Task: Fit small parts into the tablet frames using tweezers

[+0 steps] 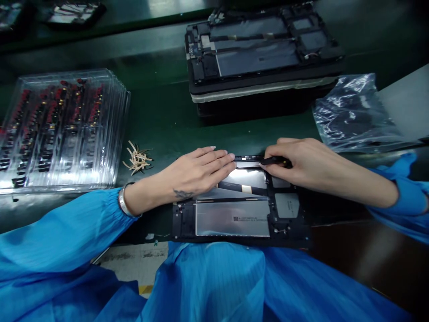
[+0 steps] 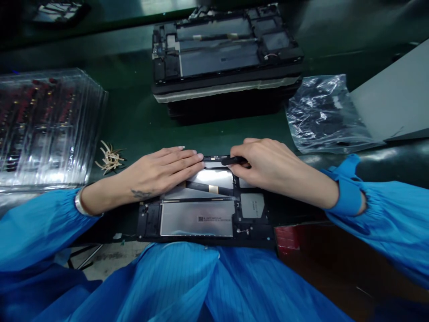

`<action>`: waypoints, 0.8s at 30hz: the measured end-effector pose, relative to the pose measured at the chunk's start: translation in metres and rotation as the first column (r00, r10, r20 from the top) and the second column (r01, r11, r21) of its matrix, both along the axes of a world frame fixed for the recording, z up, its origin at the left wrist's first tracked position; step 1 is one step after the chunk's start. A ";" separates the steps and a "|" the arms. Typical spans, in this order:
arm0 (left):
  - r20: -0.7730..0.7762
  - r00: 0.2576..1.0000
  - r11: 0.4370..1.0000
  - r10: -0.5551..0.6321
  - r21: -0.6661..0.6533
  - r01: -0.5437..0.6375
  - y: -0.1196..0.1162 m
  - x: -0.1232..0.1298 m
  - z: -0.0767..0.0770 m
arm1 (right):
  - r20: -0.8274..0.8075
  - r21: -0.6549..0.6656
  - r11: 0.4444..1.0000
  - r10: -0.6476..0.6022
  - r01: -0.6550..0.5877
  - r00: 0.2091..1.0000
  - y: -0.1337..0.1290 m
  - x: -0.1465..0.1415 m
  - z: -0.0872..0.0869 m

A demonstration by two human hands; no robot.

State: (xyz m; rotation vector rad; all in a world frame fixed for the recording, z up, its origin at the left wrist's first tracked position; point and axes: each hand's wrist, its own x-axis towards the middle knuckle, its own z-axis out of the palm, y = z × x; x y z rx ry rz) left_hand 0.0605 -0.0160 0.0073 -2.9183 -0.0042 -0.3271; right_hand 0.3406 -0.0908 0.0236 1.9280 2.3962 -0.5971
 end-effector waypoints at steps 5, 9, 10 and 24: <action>0.037 0.999 1.000 -0.013 -0.007 0.013 -0.001 0.001 0.001 | 0.013 0.027 0.999 0.026 -0.026 1.000 0.000 -0.001 0.001; 0.026 0.999 1.000 -0.019 0.025 0.018 -0.003 0.002 0.002 | 0.008 0.042 0.999 0.033 -0.034 0.999 0.000 -0.001 0.000; 0.023 1.000 0.999 -0.018 0.036 0.017 -0.003 0.003 0.003 | 0.010 0.044 0.998 0.033 -0.034 0.999 0.000 0.000 0.000; -0.054 0.995 0.989 0.082 0.127 -0.074 -0.017 0.031 0.014 | 0.041 0.084 0.994 0.065 -0.068 0.997 0.002 -0.001 -0.001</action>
